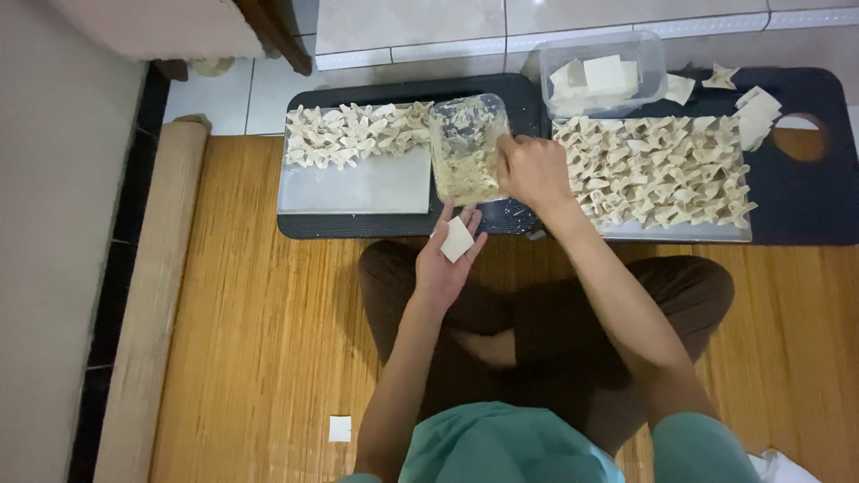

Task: Filling square dough wrappers with a mixture and folding them into a decorative star shape.

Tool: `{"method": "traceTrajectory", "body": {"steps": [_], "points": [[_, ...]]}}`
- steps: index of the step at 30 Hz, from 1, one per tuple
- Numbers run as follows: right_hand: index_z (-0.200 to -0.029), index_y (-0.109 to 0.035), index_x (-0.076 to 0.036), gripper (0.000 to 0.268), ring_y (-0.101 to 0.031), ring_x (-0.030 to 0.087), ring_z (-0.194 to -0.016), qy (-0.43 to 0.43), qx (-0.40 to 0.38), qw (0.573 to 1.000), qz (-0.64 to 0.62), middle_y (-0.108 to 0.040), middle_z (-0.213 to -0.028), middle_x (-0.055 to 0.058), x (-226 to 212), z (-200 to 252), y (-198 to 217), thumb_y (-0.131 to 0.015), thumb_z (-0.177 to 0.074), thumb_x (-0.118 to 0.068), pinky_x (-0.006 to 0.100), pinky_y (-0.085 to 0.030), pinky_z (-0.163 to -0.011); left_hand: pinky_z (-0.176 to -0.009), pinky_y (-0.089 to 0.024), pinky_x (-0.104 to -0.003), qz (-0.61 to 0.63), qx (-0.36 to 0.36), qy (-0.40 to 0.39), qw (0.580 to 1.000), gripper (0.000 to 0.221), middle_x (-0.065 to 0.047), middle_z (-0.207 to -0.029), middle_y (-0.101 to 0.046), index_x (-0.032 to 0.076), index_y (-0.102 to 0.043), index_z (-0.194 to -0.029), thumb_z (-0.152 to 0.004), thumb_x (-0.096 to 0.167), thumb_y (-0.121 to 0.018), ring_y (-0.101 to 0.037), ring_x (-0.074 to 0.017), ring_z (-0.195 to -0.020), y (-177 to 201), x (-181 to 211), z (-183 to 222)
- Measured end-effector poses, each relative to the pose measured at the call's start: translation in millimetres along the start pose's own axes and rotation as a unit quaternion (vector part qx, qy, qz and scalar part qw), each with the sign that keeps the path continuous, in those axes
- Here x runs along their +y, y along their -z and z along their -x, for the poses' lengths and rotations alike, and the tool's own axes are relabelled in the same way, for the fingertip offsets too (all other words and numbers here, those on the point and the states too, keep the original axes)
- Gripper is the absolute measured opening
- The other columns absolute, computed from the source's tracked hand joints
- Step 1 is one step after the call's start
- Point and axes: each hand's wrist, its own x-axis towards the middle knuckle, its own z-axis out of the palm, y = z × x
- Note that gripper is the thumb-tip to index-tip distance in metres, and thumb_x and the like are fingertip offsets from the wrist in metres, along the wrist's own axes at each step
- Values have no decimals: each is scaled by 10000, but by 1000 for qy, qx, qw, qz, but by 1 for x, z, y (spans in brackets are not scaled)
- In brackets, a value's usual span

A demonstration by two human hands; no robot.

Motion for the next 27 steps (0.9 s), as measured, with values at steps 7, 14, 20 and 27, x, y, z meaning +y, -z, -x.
{"method": "traceTrajectory", "body": {"steps": [7,14,20,27], "points": [[-890,-717,-180,156,-729,294,-629,-18,-10,999,-36,-672,-686,71,1,-4,6,-584,-942,-243,408,-566,-567,-1251,-260,-543,-16,-40,-12,999,616,-222,-1669,-253,154,-153,-1661,-1124,279,-427,-241,-376,-1555,2,-1,1],[-883,-734,-139,166,-732,336,-649,-48,-23,994,-94,-670,-655,96,3,-11,4,-589,-944,-193,439,-573,-603,-1258,-238,-560,-4,-22,3,1000,605,-231,-1672,-226,146,-135,-1660,-1125,243,-401,-231,-384,-1555,2,2,1],[-945,-760,-152,196,-728,433,-739,-93,-53,982,-153,-713,-726,148,9,-13,22,-578,-960,-223,532,-572,-682,-1249,-254,-561,2,-12,11,1000,582,-220,-1671,-245,160,-164,-1658,-1123,209,-387,-270,-386,-1542,-9,6,6],[-1050,-776,-117,228,-711,519,-909,-157,-82,957,-229,-753,-893,232,5,2,96,-581,-1022,-233,615,-542,-806,-1230,-290,-553,-9,-15,14,1000,569,-209,-1675,-259,189,-214,-1656,-1115,163,-388,-309,-393,-1525,-6,6,7]]}}
